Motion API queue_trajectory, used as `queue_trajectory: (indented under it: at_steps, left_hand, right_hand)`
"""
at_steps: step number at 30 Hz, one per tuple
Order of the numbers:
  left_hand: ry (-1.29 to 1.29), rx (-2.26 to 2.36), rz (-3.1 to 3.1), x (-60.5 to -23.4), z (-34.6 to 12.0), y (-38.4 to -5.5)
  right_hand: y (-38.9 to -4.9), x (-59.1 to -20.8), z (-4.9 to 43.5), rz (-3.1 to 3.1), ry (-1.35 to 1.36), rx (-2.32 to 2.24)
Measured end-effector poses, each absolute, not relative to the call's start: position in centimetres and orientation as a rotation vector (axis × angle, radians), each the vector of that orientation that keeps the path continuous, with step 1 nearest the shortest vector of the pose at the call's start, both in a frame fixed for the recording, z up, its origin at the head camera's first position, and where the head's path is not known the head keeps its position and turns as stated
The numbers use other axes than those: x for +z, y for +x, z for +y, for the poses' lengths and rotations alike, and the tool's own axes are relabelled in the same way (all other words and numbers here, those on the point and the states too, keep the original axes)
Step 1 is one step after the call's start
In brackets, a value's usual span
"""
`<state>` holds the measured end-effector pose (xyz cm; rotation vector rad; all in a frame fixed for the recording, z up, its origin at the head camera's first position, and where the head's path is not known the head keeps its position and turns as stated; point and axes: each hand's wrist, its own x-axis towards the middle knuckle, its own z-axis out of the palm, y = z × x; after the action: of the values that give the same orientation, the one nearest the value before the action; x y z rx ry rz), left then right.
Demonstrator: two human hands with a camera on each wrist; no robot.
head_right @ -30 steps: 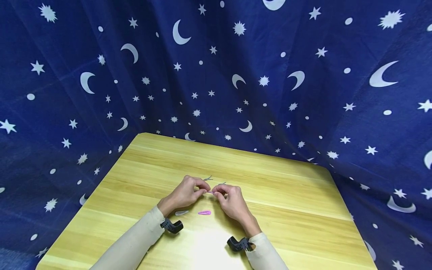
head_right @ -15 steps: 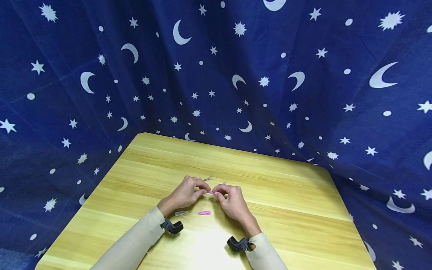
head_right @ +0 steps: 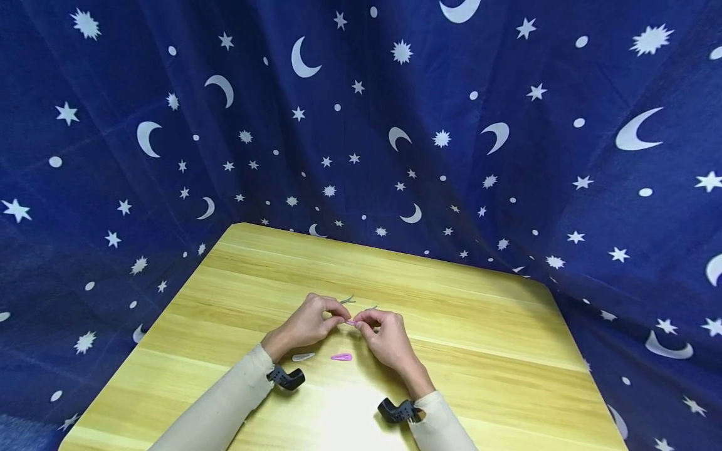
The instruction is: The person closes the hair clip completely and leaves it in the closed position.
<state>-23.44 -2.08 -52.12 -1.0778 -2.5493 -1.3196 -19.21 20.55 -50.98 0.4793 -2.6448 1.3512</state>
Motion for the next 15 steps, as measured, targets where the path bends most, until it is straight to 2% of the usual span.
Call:
queue_trajectory:
  at_steps: [15]
  left_hand:
    - [-1.16,-1.257,-2.65,-52.43,-3.1,-23.16]
  right_hand:
    - [-19.03,-51.44,20.58,-2.777,0.625,1.302]
